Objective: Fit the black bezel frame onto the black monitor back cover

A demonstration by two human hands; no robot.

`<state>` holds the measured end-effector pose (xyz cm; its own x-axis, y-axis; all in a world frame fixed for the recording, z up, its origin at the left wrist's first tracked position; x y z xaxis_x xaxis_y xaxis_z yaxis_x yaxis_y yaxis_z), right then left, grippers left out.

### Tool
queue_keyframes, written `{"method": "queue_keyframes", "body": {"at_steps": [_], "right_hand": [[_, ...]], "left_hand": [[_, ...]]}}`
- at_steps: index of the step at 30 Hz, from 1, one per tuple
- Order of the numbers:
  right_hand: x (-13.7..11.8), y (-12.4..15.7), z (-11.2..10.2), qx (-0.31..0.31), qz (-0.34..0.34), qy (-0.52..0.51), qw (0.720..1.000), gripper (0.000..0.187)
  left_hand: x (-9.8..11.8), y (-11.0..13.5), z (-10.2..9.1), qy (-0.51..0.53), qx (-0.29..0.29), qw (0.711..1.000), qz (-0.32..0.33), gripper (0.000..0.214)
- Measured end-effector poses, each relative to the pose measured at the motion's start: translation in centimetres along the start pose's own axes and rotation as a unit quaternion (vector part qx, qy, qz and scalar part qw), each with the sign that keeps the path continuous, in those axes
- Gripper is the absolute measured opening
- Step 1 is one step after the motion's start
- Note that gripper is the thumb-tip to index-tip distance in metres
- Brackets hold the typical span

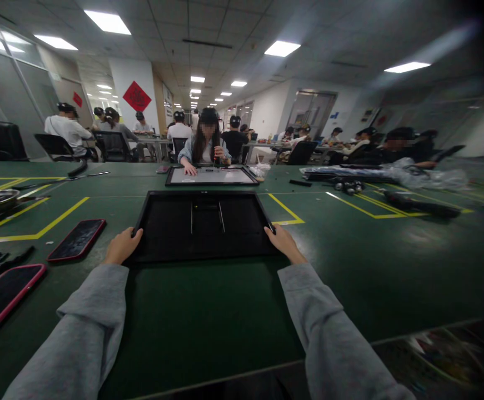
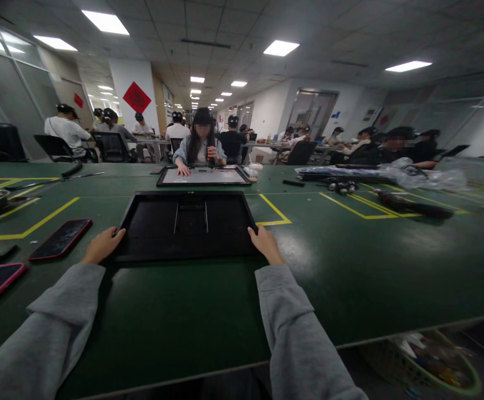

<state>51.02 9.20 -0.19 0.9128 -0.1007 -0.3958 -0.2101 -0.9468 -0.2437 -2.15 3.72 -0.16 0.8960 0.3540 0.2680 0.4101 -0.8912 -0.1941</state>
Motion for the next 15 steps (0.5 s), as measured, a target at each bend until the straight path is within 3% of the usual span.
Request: {"method": "queue_keyframes", "body": {"at_steps": [6, 15], "right_hand": [[0.0, 0.0, -0.1, 0.008, -0.005, 0.008, 1.000, 0.050], [0.0, -0.4, -0.2, 0.018, -0.097, 0.046, 0.994, 0.032]], "left_hand": [[-0.2, 0.0, -0.4, 0.007, -0.007, 1.000, 0.005, 0.064], [0.4, 0.6, -1.7, -0.032, 0.022, 0.999, 0.008, 0.062]]}}
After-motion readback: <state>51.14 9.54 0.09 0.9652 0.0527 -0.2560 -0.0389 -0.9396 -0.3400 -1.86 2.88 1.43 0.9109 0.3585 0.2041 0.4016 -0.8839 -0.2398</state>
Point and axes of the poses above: each hand's wrist, its own y-axis away from the middle knuckle, its own z-axis out of the palm, x = y × z, the point moved 2 cm from there along -y, towards the middle knuckle, and after that the axes turned 6 degrees about x, right-handed, at the moved point
